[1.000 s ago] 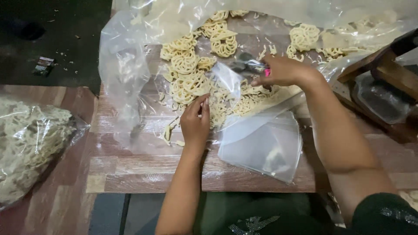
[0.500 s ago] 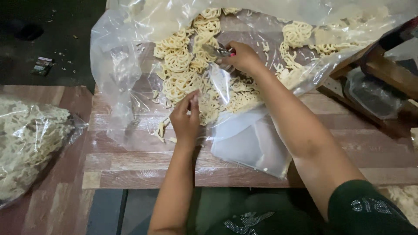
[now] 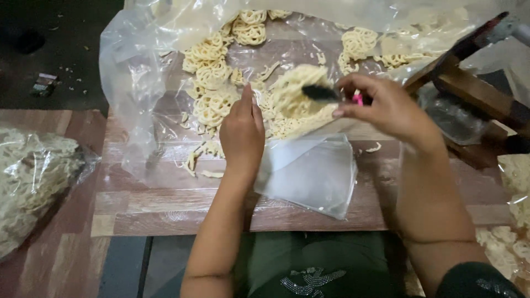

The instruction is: Packaging dried snacks into plastic bags and sealing them with a manual heat sealer

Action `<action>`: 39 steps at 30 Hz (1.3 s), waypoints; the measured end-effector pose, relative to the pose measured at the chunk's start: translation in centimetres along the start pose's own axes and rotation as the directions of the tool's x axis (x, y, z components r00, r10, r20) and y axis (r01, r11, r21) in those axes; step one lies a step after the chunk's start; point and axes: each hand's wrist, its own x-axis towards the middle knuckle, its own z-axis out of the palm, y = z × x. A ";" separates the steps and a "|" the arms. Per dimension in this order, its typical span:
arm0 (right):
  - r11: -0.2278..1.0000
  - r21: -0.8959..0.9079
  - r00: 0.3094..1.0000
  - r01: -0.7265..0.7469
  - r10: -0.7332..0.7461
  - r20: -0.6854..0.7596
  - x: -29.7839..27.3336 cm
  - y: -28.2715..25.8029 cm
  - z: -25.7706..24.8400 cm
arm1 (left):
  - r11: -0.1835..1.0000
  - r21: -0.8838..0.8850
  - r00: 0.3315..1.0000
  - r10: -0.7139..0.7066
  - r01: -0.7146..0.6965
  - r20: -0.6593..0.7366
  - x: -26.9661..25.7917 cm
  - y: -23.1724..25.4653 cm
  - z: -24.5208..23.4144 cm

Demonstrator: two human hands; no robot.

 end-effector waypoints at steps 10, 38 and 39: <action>0.814 -0.563 0.990 -0.144 0.121 -0.078 0.6 2.4 4.4 | 0.993 -0.083 0.995 -0.081 0.086 0.060 -1.7 3.3 2.5; 0.994 0.008 0.988 -0.112 0.110 0.109 2.1 5.7 9.4 | 0.525 -0.542 0.755 -0.476 0.655 0.451 -0.8 1.5 2.1; 0.997 0.025 0.994 -0.078 0.076 0.077 2.6 7.1 9.9 | 0.617 -0.477 0.776 -0.430 0.626 0.462 -1.2 1.4 2.9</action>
